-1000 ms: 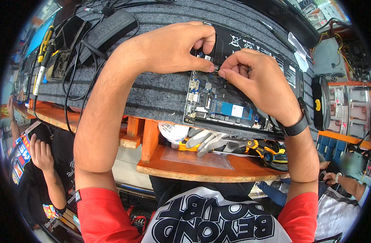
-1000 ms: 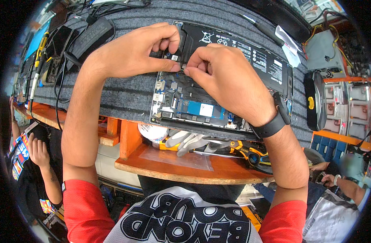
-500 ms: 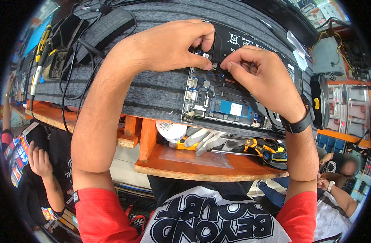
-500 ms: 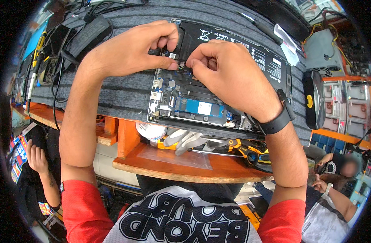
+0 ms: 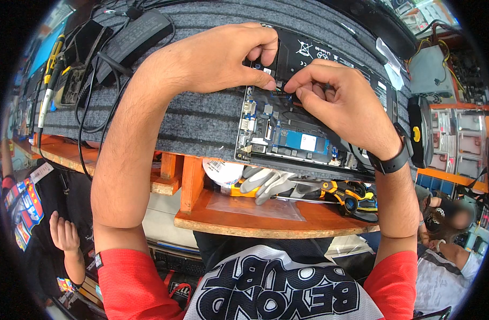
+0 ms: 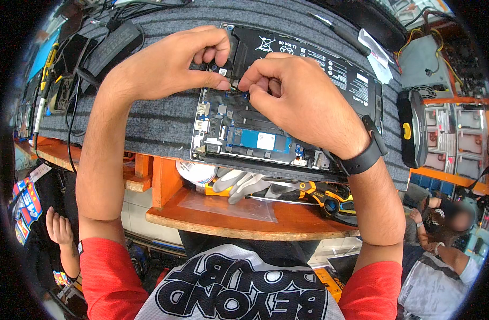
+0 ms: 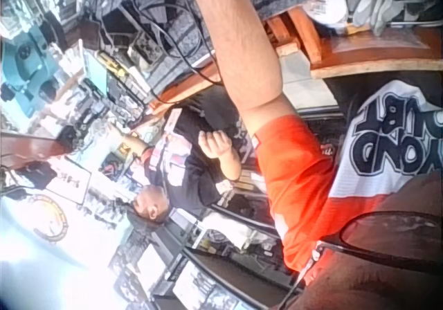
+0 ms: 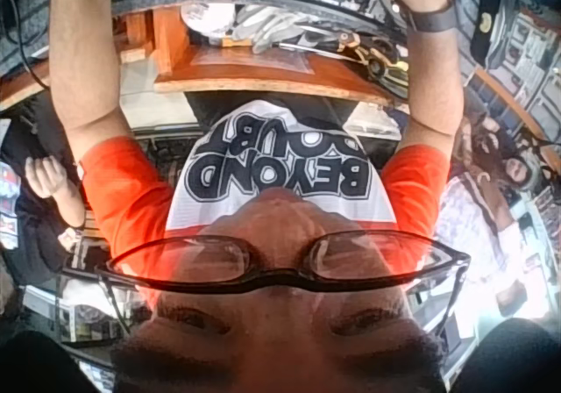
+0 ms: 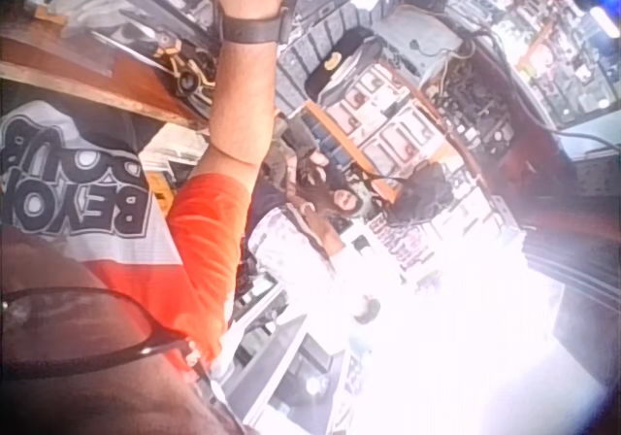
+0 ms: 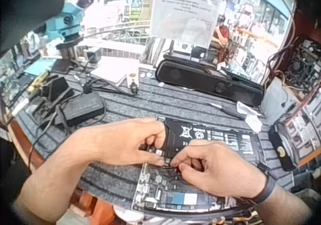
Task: The person places a battery into a laptop chassis, connects a small internal cable by hand, and uses a screwdriver to secure it with screws. Then, the person places the bottom panel onto the laptop and presses it into place.
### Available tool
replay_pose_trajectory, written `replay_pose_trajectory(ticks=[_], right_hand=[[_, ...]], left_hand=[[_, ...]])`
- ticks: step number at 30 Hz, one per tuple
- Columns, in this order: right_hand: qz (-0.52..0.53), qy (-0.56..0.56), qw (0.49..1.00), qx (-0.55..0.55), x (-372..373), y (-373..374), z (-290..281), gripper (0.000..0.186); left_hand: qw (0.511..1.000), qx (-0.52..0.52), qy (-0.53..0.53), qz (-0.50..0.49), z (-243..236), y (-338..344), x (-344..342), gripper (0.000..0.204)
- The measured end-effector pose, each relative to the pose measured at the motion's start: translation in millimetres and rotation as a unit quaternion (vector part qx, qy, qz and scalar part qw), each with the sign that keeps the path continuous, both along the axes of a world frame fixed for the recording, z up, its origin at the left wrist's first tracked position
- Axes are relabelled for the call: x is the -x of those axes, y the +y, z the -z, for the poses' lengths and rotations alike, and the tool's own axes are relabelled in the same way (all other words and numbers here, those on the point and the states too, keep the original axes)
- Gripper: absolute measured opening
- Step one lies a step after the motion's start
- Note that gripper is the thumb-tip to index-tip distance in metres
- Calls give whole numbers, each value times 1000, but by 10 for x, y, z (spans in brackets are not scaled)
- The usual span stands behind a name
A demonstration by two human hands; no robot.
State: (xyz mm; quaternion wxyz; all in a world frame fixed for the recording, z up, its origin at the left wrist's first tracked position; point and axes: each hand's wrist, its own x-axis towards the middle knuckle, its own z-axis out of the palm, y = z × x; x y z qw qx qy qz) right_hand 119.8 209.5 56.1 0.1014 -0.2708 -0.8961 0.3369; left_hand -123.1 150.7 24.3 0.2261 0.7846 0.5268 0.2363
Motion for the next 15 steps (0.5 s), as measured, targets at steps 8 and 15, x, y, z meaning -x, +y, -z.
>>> replay_pose_trajectory(ticks=[8,15], right_hand=[[-5,14,1000,-9,-2,11,39,17],[-56,12,994,-90,8,-26,-21,17]], left_hand=[[1000,-24,-2,8,18,4,-6,36],[999,-45,-1,3,8,-18,-33,33]])
